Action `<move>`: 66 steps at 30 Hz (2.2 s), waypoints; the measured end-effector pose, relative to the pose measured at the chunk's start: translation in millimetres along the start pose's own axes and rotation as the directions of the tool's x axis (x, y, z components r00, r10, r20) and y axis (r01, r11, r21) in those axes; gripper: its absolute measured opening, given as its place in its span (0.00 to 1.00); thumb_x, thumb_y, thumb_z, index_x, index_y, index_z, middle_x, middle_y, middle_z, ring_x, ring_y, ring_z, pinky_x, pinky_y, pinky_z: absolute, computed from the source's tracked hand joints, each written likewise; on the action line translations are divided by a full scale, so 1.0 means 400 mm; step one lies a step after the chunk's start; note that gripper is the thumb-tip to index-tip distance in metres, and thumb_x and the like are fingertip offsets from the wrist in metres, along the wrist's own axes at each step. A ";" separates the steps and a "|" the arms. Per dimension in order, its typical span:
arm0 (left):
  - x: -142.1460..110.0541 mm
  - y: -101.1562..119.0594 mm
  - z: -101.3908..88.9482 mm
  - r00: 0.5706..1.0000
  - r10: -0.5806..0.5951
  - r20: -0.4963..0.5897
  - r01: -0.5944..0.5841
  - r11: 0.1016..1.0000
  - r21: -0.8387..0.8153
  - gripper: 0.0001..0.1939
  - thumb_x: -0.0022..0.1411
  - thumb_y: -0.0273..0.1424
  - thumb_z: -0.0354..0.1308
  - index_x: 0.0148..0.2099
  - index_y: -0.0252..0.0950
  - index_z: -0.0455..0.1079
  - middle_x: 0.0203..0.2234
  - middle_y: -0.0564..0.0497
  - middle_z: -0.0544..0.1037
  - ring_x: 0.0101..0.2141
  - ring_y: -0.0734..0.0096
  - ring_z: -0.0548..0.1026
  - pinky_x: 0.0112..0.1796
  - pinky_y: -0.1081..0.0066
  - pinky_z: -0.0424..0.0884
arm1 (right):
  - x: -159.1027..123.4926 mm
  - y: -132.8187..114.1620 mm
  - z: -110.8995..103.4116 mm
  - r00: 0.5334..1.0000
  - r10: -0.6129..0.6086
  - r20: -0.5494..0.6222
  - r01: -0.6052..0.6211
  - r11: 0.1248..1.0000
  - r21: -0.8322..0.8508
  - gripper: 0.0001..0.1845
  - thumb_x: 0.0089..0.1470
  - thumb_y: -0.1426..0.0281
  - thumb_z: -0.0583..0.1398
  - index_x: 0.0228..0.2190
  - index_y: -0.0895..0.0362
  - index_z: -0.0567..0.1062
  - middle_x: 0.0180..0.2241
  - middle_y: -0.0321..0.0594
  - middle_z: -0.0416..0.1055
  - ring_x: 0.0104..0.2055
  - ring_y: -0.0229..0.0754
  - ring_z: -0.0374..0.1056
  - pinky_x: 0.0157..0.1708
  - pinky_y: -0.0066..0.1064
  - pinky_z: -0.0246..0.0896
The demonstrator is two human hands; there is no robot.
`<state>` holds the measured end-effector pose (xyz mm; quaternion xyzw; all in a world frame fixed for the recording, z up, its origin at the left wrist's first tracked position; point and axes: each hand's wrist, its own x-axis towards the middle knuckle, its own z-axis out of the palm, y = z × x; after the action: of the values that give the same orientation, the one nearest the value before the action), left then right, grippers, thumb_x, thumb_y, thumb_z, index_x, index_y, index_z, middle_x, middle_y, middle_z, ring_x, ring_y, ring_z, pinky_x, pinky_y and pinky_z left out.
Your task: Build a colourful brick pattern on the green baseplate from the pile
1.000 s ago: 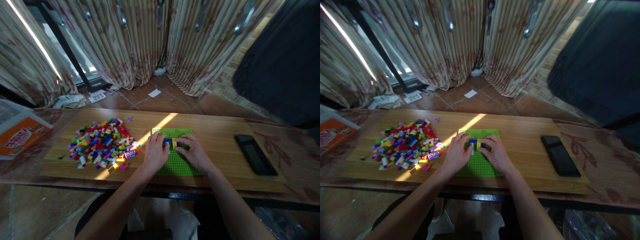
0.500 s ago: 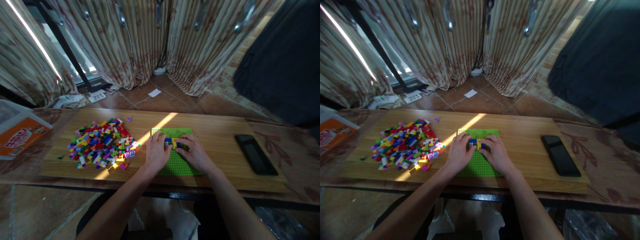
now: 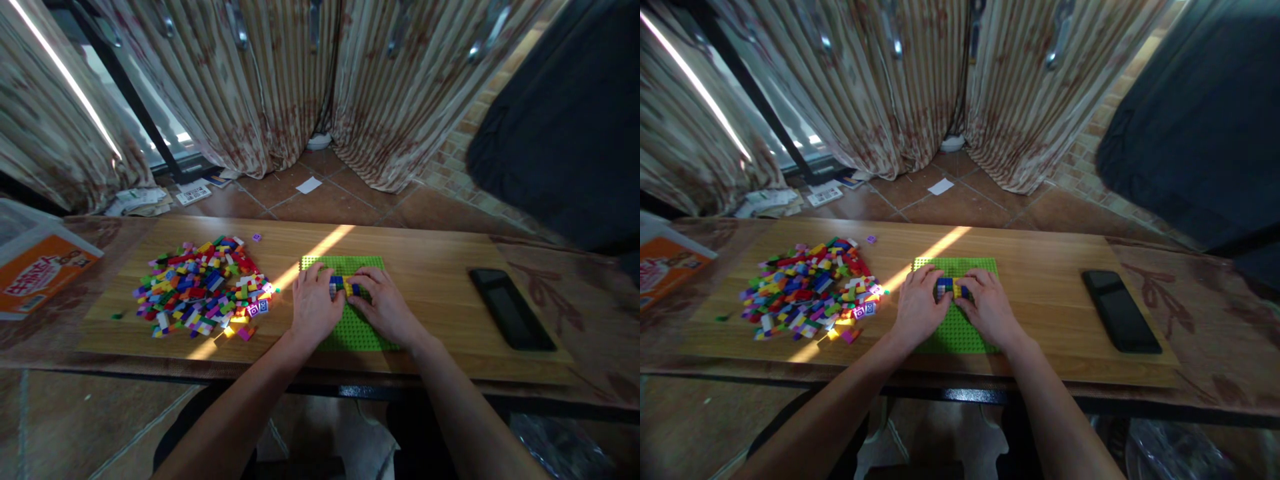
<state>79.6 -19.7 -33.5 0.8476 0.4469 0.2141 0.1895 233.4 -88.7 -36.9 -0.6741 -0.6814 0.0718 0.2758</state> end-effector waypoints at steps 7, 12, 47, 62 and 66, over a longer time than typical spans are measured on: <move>0.001 0.017 0.001 0.999 -0.037 -0.014 0.037 0.999 0.012 0.17 0.58 0.31 0.58 0.51 0.37 0.69 0.53 0.45 0.72 0.54 0.55 0.66 0.54 0.56 0.61 | 0.004 -0.013 0.001 0.999 -0.023 0.041 0.026 0.996 -0.084 0.13 0.56 0.72 0.59 0.44 0.54 0.76 0.48 0.47 0.68 0.50 0.52 0.63 0.49 0.49 0.64; 0.001 0.016 0.003 0.999 -0.027 -0.021 0.027 1.000 0.000 0.17 0.59 0.31 0.57 0.51 0.37 0.69 0.53 0.46 0.73 0.54 0.55 0.66 0.54 0.56 0.61 | 0.003 -0.007 0.010 1.000 -0.013 0.004 0.013 1.000 -0.007 0.12 0.55 0.72 0.60 0.42 0.53 0.78 0.46 0.46 0.69 0.49 0.50 0.64 0.50 0.47 0.64; 0.025 0.024 0.006 0.992 -0.124 0.006 0.124 0.992 -0.013 0.18 0.57 0.33 0.62 0.49 0.39 0.68 0.51 0.47 0.73 0.53 0.53 0.66 0.51 0.54 0.63 | 0.007 -0.020 0.001 0.996 0.070 0.060 -0.060 0.987 -0.147 0.18 0.56 0.80 0.52 0.33 0.52 0.80 0.38 0.43 0.72 0.41 0.44 0.66 0.42 0.35 0.65; 0.005 0.013 -0.002 1.000 -0.001 0.010 0.001 1.000 0.013 0.16 0.64 0.38 0.54 0.51 0.37 0.69 0.55 0.44 0.70 0.56 0.53 0.64 0.54 0.53 0.62 | -0.003 -0.021 0.017 0.976 0.140 -0.168 -0.133 0.990 0.051 0.18 0.56 0.78 0.52 0.36 0.54 0.79 0.37 0.43 0.74 0.39 0.44 0.71 0.42 0.36 0.67; 0.015 0.011 -0.004 0.999 -0.031 -0.030 0.028 0.996 -0.088 0.14 0.67 0.34 0.51 0.51 0.35 0.70 0.53 0.43 0.72 0.55 0.57 0.67 0.56 0.55 0.62 | -0.003 -0.011 -0.001 0.945 0.196 -0.261 -0.181 0.980 0.082 0.16 0.57 0.76 0.52 0.37 0.55 0.79 0.37 0.44 0.75 0.38 0.45 0.72 0.40 0.37 0.67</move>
<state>84.6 -16.9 -28.7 0.8284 0.4525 0.2439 0.2224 229.6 -90.4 -34.7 -0.7316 -0.5680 0.0256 0.3761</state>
